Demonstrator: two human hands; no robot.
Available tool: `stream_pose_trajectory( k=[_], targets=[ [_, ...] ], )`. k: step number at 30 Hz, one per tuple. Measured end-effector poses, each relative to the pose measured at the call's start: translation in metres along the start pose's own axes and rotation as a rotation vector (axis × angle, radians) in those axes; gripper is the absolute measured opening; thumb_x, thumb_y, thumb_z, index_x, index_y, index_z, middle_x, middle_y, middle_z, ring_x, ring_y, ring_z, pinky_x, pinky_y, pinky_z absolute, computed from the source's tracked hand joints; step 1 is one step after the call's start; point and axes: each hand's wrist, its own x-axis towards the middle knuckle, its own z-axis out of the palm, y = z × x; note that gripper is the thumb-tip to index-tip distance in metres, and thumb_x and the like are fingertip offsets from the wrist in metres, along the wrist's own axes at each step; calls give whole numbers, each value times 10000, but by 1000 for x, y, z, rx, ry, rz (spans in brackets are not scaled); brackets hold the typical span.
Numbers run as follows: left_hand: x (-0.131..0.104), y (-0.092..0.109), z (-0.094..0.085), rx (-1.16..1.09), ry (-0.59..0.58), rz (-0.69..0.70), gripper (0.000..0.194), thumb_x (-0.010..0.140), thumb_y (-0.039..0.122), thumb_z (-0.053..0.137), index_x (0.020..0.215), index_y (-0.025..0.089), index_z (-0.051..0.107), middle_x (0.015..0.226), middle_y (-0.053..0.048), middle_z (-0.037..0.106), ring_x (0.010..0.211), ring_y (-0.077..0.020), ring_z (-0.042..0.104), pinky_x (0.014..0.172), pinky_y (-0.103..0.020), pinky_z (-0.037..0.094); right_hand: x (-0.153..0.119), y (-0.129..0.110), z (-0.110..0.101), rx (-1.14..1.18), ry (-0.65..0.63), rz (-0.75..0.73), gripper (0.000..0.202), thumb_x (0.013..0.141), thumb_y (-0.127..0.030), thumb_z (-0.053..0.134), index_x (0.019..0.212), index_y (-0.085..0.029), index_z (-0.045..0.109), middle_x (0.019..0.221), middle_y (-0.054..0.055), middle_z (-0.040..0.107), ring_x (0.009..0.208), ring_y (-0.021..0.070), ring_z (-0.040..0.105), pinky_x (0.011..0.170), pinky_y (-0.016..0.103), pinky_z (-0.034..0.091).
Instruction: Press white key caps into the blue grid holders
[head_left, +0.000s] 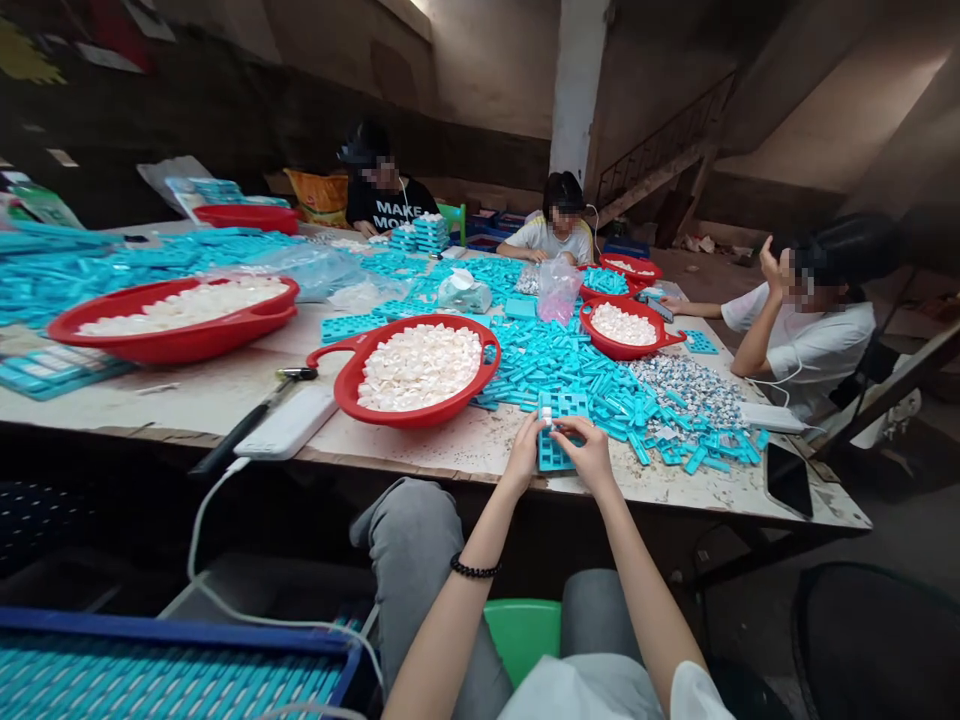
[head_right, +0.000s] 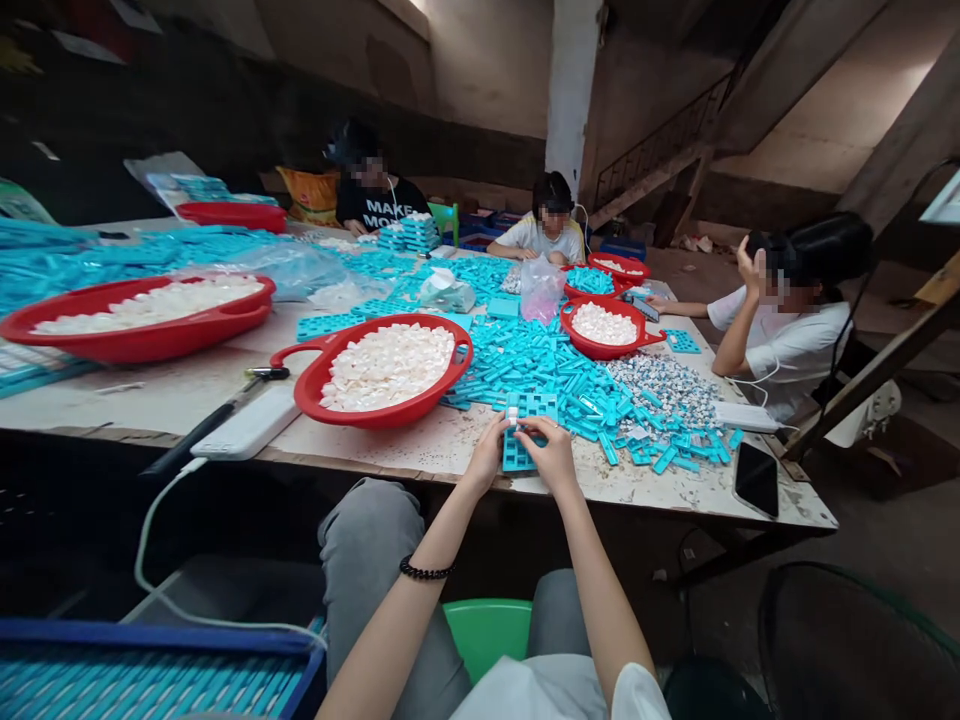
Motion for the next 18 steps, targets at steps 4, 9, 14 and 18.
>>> stream_pose_trajectory(
  k=[4, 9, 14, 18],
  targets=[
    [1, -1, 1, -41, 7, -71, 425, 884, 324, 503, 1273, 203, 624, 1465, -67, 555, 1405, -243, 449, 1139, -337, 372, -5, 4, 10, -53, 19, -27, 164, 859, -296, 681, 971, -217, 770, 993, 67, 708, 837, 195, 694, 792, 320, 596],
    [-1, 4, 3, -59, 25, -78, 397, 855, 312, 536, 1211, 182, 658, 1350, -70, 641, 1335, -262, 511, 1114, -343, 395, -11, 5, 10, -154, -34, -20, 153, 870, -270, 666, 970, -233, 775, 986, 55, 706, 812, 186, 676, 804, 321, 582],
    [-1, 5, 4, -110, -10, -64, 367, 816, 331, 585, 1137, 182, 685, 1236, -63, 690, 1286, -278, 534, 1085, -354, 417, -12, 4, 9, -196, -110, -104, 204, 868, -240, 630, 1018, -224, 766, 1012, 65, 698, 859, 196, 669, 841, 338, 572],
    [-1, 4, 4, -149, -60, -65, 416, 812, 372, 597, 1171, 173, 662, 1228, -67, 685, 1248, -266, 559, 1070, -351, 420, -12, 4, 9, -230, -115, -98, 213, 891, -247, 596, 1022, -239, 763, 1026, 67, 695, 970, 215, 659, 927, 365, 545]
  ],
)
